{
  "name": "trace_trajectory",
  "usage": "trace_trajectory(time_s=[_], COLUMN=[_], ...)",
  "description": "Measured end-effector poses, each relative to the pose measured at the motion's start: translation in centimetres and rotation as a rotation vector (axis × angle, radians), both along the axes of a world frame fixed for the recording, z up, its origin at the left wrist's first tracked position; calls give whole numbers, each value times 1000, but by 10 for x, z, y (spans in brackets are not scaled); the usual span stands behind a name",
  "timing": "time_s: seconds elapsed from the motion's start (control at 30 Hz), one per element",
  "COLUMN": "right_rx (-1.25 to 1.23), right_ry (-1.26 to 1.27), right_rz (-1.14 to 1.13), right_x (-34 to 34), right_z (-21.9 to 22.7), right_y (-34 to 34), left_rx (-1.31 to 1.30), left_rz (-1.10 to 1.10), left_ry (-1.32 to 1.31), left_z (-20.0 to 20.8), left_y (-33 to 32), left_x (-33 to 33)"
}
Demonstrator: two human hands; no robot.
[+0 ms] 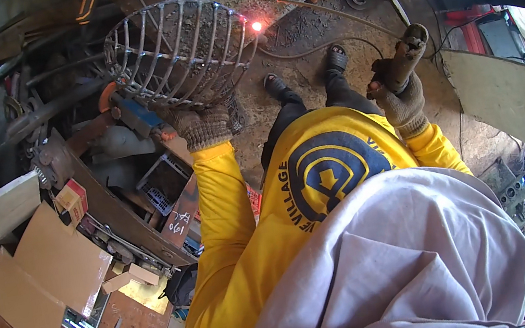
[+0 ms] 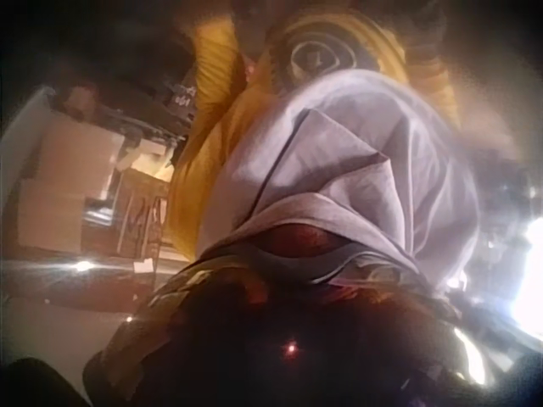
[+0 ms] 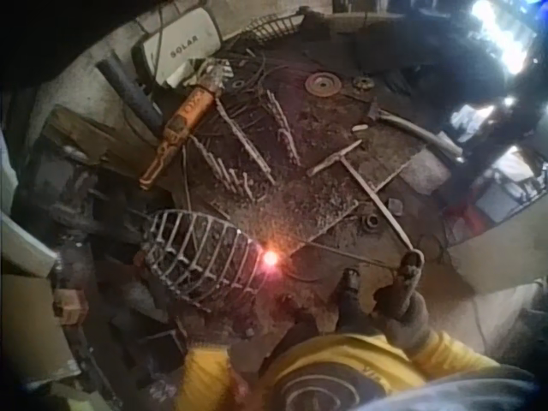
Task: The person welds metal rods together to form a basket-like frame using a welding electrode and then taps the joints with a hammer.
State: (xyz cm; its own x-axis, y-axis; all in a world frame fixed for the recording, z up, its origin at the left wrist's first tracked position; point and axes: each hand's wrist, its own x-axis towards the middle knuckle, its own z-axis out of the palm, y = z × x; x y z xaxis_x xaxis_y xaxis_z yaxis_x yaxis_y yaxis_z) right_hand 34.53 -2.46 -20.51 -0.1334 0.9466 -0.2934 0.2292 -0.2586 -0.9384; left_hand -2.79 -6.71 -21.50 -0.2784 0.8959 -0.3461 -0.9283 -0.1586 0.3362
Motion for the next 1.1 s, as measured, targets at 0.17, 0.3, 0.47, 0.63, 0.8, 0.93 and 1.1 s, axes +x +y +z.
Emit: trace_trajectory(time_s=[0.17, 0.3, 0.47, 0.63, 0.8, 0.93, 1.1], right_rx=[85, -46, -22, -61, -55, -76, -76], right_ry=[3, 54, 86, 151, 164, 189, 188], right_rz=[76, -21, -18, -50, -49, -64, -60], right_x=[5, 0, 0, -4, -4, -4, -2], right_z=[-8, -3, -4, 0, 1, 3, 1], right_y=[-1, -1, -1, 3, 3, 2, 3], left_rx=[114, 230, 58, 157, 101, 83, 136], left_rz=[38, -55, -1, 35, 23, 64, -191], left_ry=[-209, -106, 42, -133, 35, 22, 295], left_z=[2, 4, 15, 21, 18, 6, 6], left_y=[7, 8, 2, -6, -12, -19, -28], left_x=[-8, -16, -25, -18, -23, -30, -22])
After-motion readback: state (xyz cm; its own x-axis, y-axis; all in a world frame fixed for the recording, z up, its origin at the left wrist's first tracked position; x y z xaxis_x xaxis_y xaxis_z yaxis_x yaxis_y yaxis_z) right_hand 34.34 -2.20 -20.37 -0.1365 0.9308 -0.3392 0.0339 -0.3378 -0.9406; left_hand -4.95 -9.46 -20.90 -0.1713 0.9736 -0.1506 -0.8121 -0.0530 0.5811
